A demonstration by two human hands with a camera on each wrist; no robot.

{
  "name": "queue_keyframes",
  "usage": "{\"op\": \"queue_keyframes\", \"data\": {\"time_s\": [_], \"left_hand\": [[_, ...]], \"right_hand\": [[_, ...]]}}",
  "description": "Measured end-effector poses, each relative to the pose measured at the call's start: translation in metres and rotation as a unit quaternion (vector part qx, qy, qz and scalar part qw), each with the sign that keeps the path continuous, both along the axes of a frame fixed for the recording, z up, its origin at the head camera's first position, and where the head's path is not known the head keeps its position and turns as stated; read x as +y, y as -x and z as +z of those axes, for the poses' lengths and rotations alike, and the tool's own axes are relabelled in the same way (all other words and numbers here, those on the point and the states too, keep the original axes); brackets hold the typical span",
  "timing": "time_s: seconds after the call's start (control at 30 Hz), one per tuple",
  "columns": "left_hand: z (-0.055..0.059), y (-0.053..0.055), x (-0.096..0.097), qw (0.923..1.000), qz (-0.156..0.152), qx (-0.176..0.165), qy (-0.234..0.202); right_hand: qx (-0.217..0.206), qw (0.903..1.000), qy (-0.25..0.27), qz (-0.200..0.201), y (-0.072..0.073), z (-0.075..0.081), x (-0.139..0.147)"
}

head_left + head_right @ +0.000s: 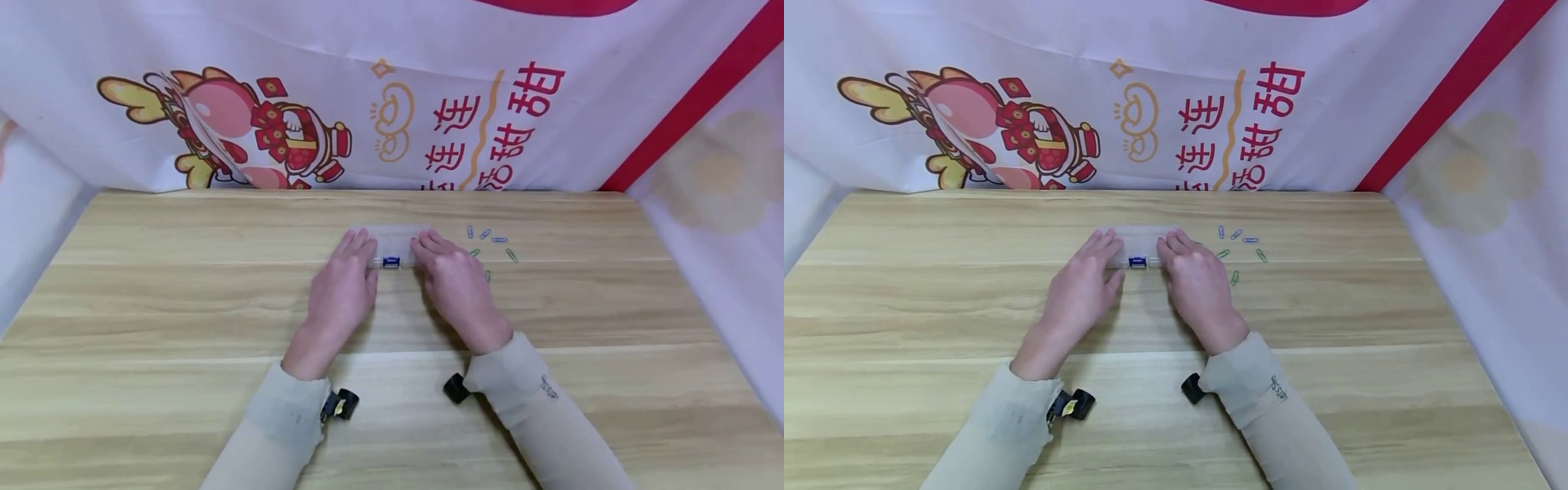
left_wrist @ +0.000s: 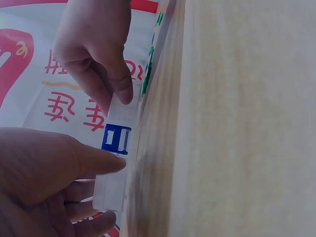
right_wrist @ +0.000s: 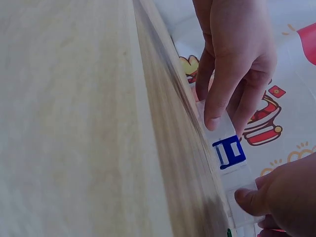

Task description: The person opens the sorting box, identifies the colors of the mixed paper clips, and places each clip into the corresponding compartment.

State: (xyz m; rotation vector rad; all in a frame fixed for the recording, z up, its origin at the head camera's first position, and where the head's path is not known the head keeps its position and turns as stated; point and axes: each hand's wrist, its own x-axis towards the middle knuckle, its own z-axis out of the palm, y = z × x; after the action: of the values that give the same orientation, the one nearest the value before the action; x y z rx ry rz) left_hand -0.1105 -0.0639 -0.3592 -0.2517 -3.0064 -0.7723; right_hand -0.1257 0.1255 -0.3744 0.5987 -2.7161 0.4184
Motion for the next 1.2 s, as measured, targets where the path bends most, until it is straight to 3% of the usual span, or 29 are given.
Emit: {"op": "queue_keyframes", "data": {"time_s": [0.3, 0.6, 0.83, 1.2], "left_hand": [[0.003, 0.002, -0.003, 0.9998, 0.003, 0.015, 0.012], [0.0, 0.005, -0.006, 0.9998, 0.015, 0.014, -0.004], [-0.002, 0.006, 0.0, 0.9999, -0.002, 0.015, -0.002], [0.001, 0.011, -0.002, 0.9993, 0.015, 0.033, -0.006]], "right_hand": [[-0.034, 0.9981, 0.051, 0.0, 0.002, -0.002, -0.001], [-0.036, 0.9982, 0.048, -0.003, 0.002, -0.002, -0.003], [-0.041, 0.997, 0.059, -0.028, -0.005, -0.005, 0.003], [-0.04, 0.9973, 0.059, -0.015, 0.0, -0.001, -0.001]]}}
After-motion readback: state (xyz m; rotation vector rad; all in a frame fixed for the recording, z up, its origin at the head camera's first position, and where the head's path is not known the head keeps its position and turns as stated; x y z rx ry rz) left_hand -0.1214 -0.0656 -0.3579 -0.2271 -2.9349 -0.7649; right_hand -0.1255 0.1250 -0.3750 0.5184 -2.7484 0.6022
